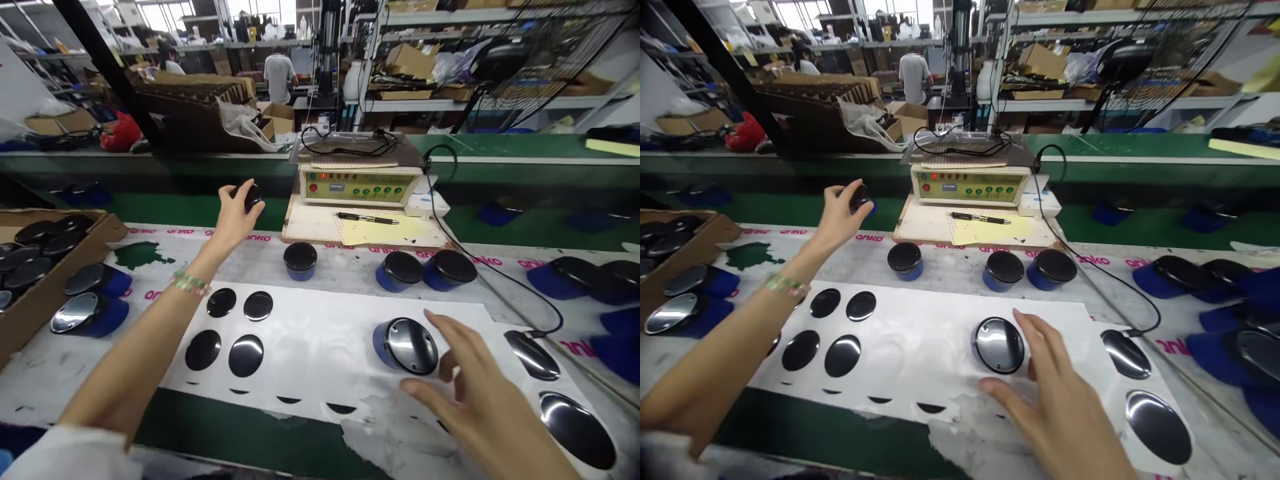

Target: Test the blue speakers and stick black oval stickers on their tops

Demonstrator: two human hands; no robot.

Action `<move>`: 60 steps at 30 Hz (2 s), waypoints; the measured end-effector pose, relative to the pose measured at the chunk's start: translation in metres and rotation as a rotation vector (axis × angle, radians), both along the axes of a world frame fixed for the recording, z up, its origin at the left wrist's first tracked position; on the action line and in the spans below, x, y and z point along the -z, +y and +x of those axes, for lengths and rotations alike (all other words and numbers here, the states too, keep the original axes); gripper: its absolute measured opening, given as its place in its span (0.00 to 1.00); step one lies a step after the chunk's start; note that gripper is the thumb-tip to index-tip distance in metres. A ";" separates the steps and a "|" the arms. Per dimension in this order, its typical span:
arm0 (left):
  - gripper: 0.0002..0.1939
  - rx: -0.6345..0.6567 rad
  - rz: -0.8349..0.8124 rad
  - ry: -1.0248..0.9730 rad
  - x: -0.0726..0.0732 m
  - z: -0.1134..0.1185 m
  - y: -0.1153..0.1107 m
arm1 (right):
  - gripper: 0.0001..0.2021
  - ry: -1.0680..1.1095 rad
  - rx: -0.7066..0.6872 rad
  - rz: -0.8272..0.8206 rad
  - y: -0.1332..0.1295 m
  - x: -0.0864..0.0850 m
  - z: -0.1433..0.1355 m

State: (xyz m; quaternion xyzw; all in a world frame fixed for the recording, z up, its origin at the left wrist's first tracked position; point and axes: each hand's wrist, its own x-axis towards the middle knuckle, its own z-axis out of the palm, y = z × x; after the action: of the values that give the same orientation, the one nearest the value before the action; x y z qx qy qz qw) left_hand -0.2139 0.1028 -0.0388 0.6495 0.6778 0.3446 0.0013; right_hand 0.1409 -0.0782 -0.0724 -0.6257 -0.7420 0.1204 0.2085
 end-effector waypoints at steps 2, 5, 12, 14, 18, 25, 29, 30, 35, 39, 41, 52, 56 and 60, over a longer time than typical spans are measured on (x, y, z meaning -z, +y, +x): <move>0.25 0.000 -0.045 0.000 0.010 -0.004 0.038 | 0.28 0.016 -0.014 -0.038 -0.003 0.006 -0.010; 0.24 -0.005 -0.061 0.017 0.015 0.002 0.057 | 0.24 0.050 -0.085 -0.059 -0.003 0.010 -0.025; 0.14 0.052 0.016 0.119 -0.034 0.016 -0.060 | 0.25 -0.123 -0.424 0.180 0.022 0.003 -0.054; 0.14 0.061 0.012 0.106 -0.028 0.014 -0.104 | 0.23 -0.237 -0.509 0.372 0.029 -0.006 -0.076; 0.12 0.112 -0.032 0.138 0.023 -0.001 -0.157 | 0.14 -0.307 -0.744 0.491 0.034 -0.015 -0.133; 0.15 0.186 -0.121 0.131 0.074 -0.010 -0.169 | 0.13 -0.329 -0.717 0.474 0.045 -0.001 -0.157; 0.16 0.189 -0.117 0.075 0.073 -0.012 -0.171 | 0.14 -0.306 -0.892 0.486 0.035 -0.002 -0.168; 0.16 0.196 -0.114 0.057 0.074 -0.014 -0.171 | 0.14 -0.301 -0.981 0.472 0.032 -0.002 -0.175; 0.18 0.216 -0.096 -0.013 0.078 -0.024 -0.169 | 0.15 -0.284 -1.052 0.399 0.032 0.009 -0.210; 0.17 0.233 -0.098 -0.036 0.074 -0.025 -0.167 | 0.19 -0.242 -1.039 0.360 0.045 0.025 -0.217; 0.17 0.237 -0.102 -0.046 0.071 -0.024 -0.167 | 0.20 -0.222 -1.037 0.360 0.050 0.029 -0.218; 0.15 0.228 -0.119 -0.051 0.071 -0.024 -0.163 | 0.10 -0.150 -1.265 0.533 0.027 -0.009 -0.168; 0.16 0.173 -0.094 -0.066 0.066 -0.010 -0.165 | 0.09 -0.171 -1.246 0.581 0.021 0.004 -0.145; 0.14 0.115 -0.081 -0.112 0.052 0.016 -0.181 | 0.08 -0.228 -1.147 0.539 0.020 0.014 -0.137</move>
State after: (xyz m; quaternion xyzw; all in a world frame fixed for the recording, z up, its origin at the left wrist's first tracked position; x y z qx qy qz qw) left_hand -0.1979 -0.0779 -0.0909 0.6666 0.6514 0.3522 0.0851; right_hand 0.0042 -0.0577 -0.0863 -0.0640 -0.9804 -0.0453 0.1807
